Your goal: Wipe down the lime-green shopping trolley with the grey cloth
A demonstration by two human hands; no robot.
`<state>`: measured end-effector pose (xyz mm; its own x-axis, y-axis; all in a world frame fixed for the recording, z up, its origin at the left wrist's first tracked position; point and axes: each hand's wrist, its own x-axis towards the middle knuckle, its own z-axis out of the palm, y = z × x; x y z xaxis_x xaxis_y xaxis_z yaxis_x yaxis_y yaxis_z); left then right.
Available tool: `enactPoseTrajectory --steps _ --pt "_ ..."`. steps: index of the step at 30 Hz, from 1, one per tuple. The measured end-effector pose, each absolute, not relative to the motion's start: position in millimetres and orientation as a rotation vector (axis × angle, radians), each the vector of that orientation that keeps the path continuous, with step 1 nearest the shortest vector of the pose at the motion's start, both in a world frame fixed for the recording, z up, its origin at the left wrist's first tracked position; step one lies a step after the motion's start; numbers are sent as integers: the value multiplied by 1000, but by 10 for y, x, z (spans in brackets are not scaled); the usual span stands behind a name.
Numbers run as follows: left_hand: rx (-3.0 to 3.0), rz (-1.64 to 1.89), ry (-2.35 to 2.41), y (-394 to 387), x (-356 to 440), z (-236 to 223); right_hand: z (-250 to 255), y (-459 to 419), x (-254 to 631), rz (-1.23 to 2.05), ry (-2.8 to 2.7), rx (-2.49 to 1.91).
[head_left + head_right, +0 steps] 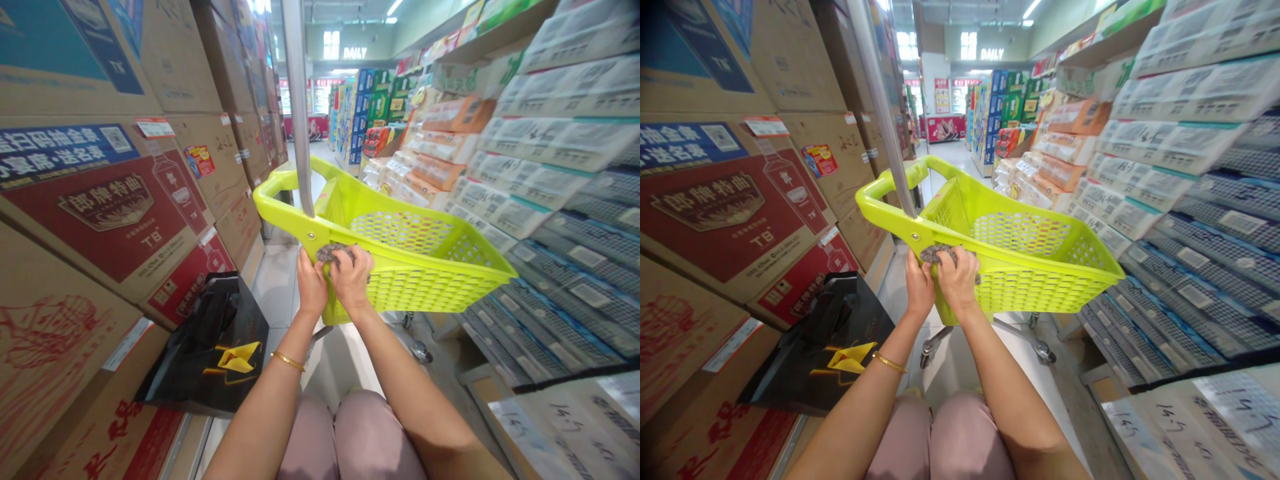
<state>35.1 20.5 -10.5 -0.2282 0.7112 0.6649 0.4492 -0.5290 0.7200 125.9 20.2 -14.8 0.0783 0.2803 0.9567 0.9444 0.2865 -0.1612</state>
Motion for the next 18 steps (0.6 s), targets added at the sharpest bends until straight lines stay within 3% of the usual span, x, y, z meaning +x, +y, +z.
enactPoseTrajectory --steps 7,14,18 --pt "1803 1854 1481 245 220 -85 -418 -17 1233 -660 -1616 -1234" --pt "1813 1974 1667 78 246 -39 -267 -75 1233 -575 -1513 -1203" --pt "2133 2047 1615 14 366 127 -126 -99 1302 -613 -1380 -1133"
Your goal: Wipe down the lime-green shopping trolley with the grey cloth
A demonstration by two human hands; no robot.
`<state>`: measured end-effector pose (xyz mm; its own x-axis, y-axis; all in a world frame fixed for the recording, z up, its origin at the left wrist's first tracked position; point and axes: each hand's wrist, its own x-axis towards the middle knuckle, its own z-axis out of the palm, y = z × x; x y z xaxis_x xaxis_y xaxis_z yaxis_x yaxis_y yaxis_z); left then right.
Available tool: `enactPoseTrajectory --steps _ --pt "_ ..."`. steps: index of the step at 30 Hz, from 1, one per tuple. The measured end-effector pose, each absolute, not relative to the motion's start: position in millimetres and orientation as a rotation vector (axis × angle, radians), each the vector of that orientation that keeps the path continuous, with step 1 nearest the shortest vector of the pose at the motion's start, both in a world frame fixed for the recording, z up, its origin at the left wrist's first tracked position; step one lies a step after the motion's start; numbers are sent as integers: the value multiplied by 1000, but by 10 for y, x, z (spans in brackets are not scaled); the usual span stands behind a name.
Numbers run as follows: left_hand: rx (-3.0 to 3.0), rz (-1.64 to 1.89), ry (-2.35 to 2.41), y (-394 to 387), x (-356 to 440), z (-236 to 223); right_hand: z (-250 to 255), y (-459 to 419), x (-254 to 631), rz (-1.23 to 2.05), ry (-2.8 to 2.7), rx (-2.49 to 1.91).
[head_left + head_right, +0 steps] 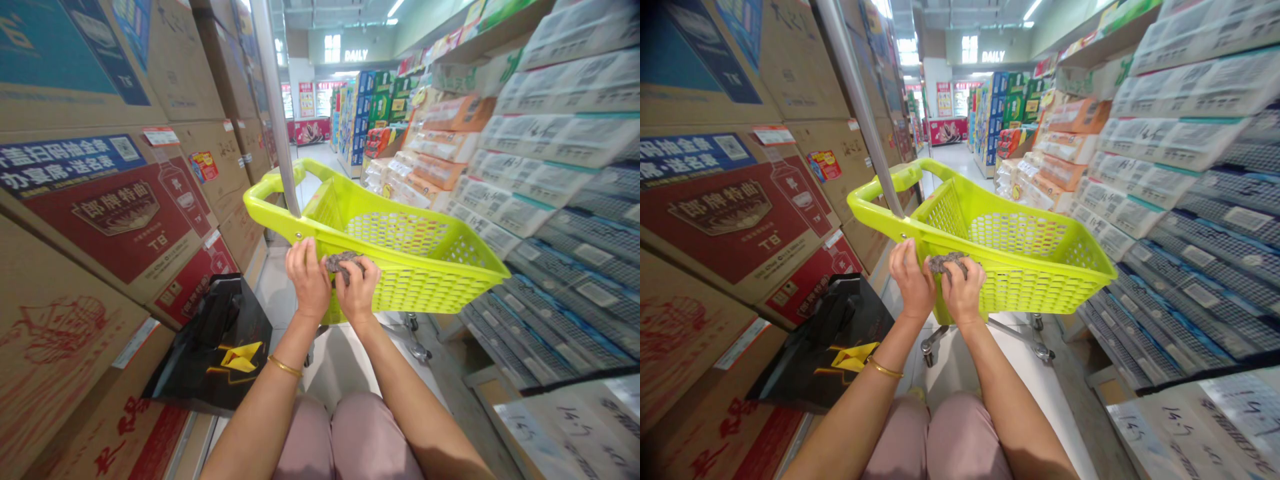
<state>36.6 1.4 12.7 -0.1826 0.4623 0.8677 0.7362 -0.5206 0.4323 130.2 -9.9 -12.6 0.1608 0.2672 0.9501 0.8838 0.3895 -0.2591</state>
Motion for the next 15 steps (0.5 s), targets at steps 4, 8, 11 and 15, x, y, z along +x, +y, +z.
enactPoseTrajectory --steps 4,8,11,15 --pt "-2138 -1592 -1192 107 502 395 42 -51 1360 -627 -1273 -1169" --pt "-2289 -1422 -1155 234 556 552 48 94 1407 -659 -1258 -1192" --pt "-2329 -1342 -1141 295 540 569 -64 162 1491 -676 -1296 -1200" --pt "-2359 -1316 -1118 348 514 552 -168 117 1681 -667 -1283 -1269"
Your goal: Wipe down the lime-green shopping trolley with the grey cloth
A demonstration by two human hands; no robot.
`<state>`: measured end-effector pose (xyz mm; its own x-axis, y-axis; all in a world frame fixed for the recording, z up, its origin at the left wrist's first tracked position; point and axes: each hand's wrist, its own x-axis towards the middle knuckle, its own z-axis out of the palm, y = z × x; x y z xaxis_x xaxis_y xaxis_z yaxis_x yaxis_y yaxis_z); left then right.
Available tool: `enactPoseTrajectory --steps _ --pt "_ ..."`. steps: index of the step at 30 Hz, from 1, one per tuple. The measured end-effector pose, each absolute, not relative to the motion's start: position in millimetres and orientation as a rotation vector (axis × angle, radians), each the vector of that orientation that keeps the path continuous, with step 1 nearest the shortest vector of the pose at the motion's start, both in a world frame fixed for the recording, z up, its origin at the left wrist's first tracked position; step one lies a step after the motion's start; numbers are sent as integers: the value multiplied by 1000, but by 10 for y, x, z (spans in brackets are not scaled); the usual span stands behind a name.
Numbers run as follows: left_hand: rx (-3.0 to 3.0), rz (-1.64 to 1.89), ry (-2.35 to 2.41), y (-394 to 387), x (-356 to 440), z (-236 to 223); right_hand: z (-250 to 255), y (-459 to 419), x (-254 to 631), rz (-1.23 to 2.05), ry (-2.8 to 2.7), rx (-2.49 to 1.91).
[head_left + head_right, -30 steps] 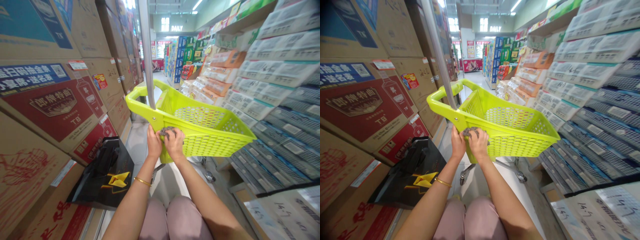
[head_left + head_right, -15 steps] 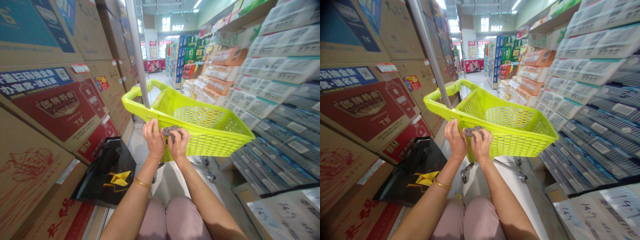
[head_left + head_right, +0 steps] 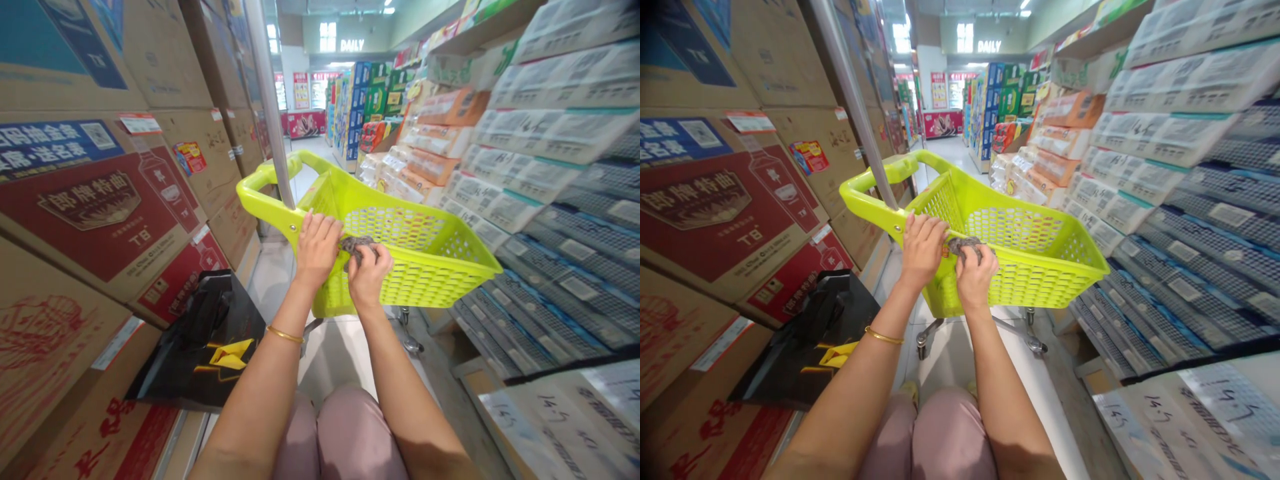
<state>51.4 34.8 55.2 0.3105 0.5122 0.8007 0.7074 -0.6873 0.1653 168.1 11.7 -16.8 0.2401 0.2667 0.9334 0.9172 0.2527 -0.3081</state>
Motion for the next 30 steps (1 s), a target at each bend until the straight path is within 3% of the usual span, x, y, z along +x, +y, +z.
enactPoseTrajectory --steps 17,30 --pt "-2185 -1305 -1169 287 585 480 -201 141 1305 -509 -1180 -1236" --pt "-2174 -1230 -1110 304 540 444 -273 -14 1760 -570 -1084 -1346"
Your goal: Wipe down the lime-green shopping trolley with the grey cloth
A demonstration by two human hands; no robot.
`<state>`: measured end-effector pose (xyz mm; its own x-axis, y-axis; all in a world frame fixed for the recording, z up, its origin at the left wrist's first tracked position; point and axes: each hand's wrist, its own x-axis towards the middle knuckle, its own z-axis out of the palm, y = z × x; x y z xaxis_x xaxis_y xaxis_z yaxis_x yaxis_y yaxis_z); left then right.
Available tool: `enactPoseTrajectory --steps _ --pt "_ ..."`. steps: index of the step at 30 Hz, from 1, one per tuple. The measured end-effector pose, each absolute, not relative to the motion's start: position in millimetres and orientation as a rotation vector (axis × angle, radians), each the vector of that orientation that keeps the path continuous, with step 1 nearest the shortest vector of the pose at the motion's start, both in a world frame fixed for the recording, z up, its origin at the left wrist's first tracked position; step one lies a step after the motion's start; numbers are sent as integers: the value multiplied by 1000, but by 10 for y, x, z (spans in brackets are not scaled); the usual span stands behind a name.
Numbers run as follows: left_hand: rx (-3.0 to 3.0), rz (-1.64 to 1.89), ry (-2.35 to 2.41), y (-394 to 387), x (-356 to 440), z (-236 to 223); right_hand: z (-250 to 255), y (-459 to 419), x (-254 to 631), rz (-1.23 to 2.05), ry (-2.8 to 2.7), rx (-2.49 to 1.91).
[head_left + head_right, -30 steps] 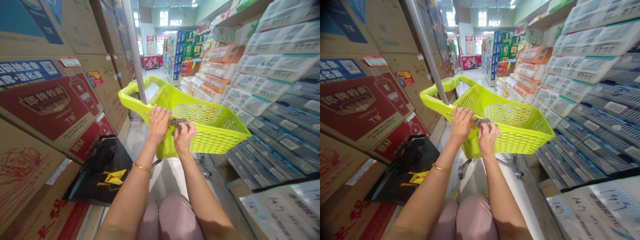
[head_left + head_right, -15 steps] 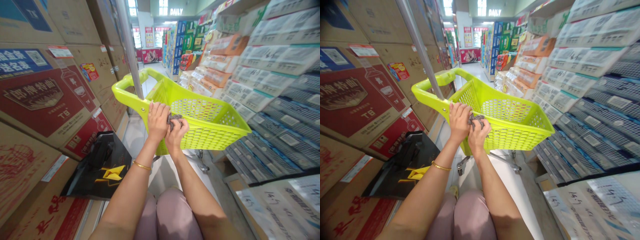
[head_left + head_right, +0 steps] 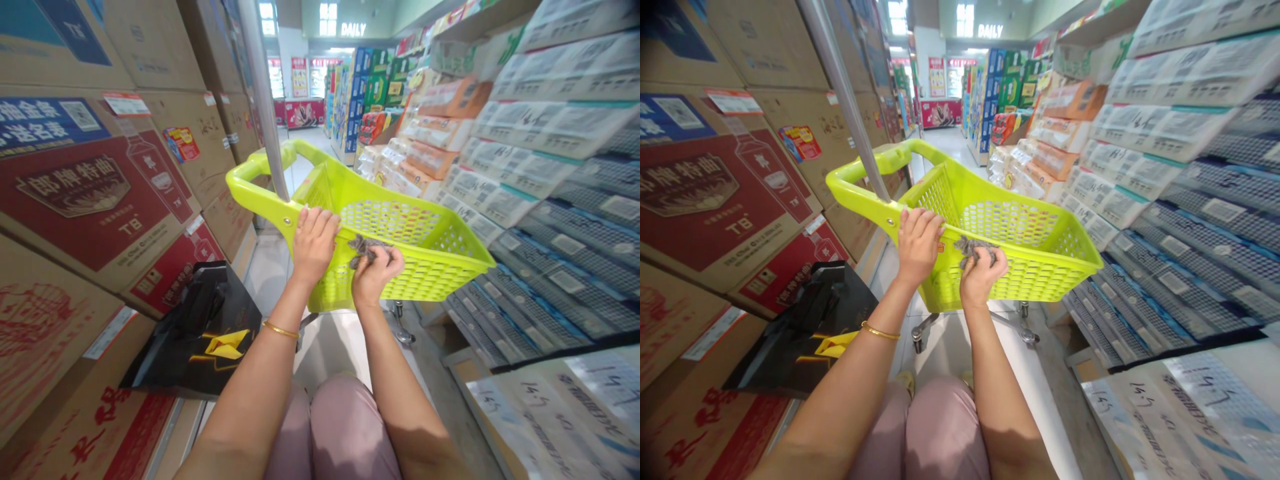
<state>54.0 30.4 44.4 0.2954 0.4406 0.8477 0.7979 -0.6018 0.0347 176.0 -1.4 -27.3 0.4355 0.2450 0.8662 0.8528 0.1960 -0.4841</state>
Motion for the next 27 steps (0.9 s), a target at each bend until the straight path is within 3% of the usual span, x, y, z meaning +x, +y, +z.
enactPoseTrajectory --steps 8,19,27 --pt "-2111 -1298 -1100 281 563 433 -281 83 1396 -625 -1273 -1294" --pt "-2196 -1243 -1090 312 486 413 -271 -11 1673 -625 -1203 -1314" --pt "-2165 -1297 -1123 382 472 382 -567 36 1508 -608 -1429 -1335"
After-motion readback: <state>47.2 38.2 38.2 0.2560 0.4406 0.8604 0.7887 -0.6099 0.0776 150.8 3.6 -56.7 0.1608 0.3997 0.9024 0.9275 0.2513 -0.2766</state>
